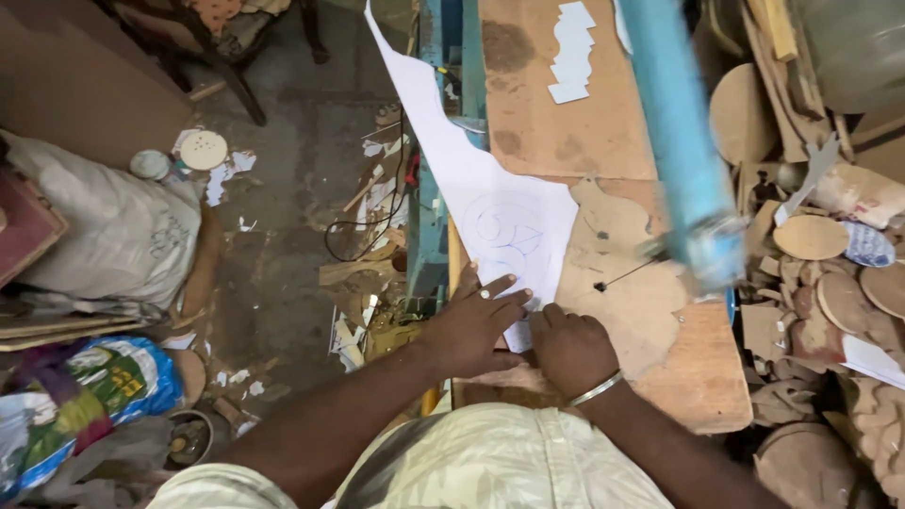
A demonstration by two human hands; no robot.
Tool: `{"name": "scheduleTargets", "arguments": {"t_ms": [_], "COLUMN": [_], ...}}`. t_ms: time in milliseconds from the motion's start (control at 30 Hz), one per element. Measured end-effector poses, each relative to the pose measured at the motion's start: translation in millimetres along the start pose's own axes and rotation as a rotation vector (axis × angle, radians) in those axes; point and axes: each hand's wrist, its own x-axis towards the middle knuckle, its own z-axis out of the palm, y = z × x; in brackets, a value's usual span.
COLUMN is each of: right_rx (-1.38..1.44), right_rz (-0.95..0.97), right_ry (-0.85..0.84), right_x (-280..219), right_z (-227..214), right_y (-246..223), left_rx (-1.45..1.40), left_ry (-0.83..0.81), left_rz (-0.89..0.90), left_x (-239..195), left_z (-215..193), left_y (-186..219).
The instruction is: The person uses a band saw to cut a white paper template with a drawn design. They guide the paper along the blade, repositioning it several times to follow the drawn lines and complete the cut.
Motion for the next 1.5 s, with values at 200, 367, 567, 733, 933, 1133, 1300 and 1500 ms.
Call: {"name": "scheduleTargets", "arguments": {"t_ms": [200, 367, 567, 733, 933, 1133, 1300, 1500], "right_rx": [-0.025, 0.008, 0.133, 0.171, 0.221, 0.160, 0.243, 0.594], "right_rz": [-0.034, -0.032, -0.016, 0.005, 0.127, 0.037, 0.063, 0.396], "right_ry": [0.095, 0.058, 0.066, 0.045, 0.015, 0.049, -0.067, 0.044], "right_x": [3.9, 3.2, -2.1, -9.6, -9.0, -12.0, -7.4, -36.3], "right_z": [-0.4, 5.0, 7.2, 14.6, -2.3, 4.3, 4.4, -3.3], "right_y": [2.0, 4.4, 5.3, 4.9, -0.2, 4.0, 7.6, 11.8], "left_rx": [0.000, 0.015, 0.021, 0.035, 0.003, 0.040, 0.033, 0.044], "left_ry": [0.031, 0.022, 0.066, 0.048, 0.009, -0.004, 0.008, -0.006], "left_rz": [0.013, 0.007, 0.020, 0.007, -0.023, 0.001, -0.015, 0.012], "left_x": [-0.3, 1.3, -1.4, 0.6, 1.8, 3.2, 1.5, -1.3], "left_z": [5.4, 6.9, 10.6, 11.5, 7.8, 5.7, 2.3, 2.5], "left_y": [-2.2, -3.0, -4.0, -5.0, -3.8, -0.7, 2.0, 1.8]}}
